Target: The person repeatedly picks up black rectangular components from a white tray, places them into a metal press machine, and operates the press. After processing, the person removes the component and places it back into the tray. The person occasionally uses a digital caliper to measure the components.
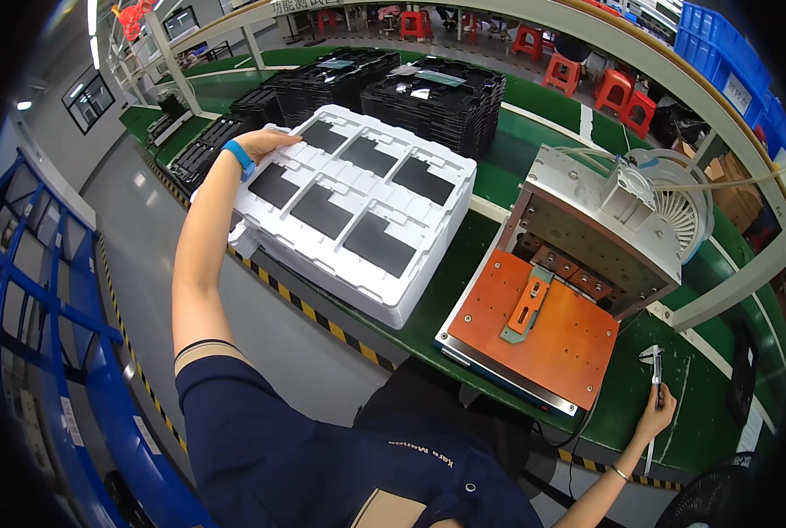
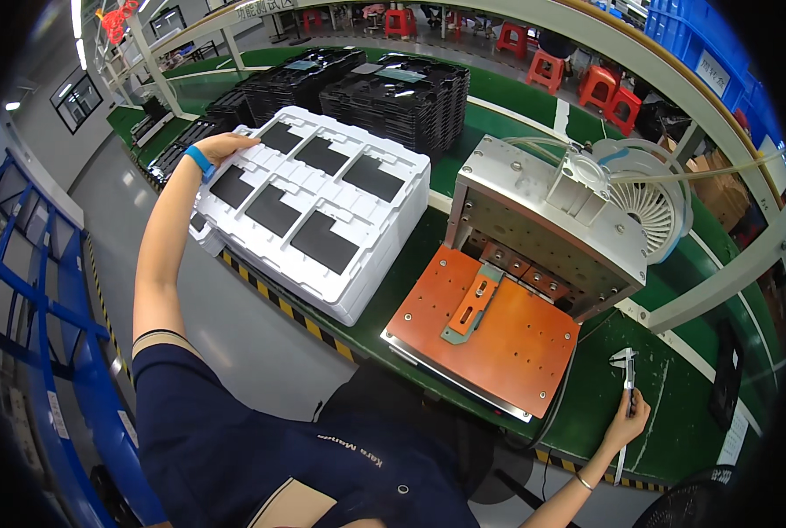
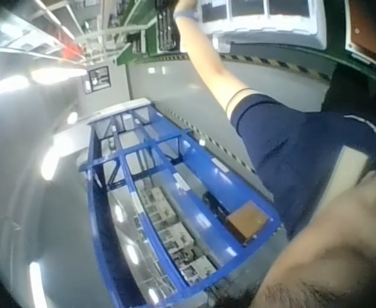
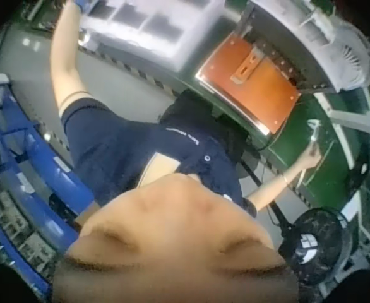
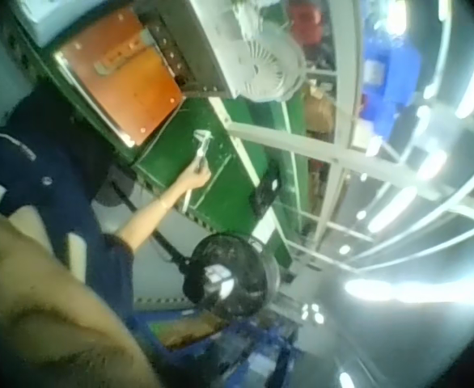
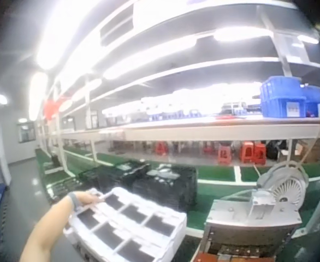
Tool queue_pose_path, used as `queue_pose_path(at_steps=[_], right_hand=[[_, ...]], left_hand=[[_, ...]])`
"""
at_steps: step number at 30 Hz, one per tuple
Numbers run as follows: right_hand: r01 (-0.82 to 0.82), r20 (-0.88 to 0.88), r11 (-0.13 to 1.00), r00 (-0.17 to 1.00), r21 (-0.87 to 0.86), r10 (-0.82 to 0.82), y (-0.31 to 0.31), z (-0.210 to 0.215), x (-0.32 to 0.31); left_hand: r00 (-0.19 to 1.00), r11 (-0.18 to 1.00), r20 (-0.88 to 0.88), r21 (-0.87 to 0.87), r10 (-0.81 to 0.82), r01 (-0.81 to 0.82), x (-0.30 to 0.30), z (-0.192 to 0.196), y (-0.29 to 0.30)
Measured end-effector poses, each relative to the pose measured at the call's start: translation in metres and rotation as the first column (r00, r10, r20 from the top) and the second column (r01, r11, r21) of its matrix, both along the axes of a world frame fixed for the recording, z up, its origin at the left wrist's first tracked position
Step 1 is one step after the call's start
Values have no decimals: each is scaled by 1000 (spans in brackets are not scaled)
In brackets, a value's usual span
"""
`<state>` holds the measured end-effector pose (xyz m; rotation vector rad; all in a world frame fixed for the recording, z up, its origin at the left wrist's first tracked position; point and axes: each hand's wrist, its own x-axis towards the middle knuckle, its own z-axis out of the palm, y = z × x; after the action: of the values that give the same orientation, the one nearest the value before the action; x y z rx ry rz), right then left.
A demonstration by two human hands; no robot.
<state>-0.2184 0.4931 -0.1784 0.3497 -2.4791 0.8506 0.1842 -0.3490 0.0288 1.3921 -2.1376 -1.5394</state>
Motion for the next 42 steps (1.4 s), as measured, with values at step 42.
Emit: queue_pose_path(at_steps=[42], right_hand=[[134, -141, 989, 980, -57, -141, 6, 19, 10]], left_hand=[[624, 715, -546, -63, 559, -696, 183, -183, -6]])
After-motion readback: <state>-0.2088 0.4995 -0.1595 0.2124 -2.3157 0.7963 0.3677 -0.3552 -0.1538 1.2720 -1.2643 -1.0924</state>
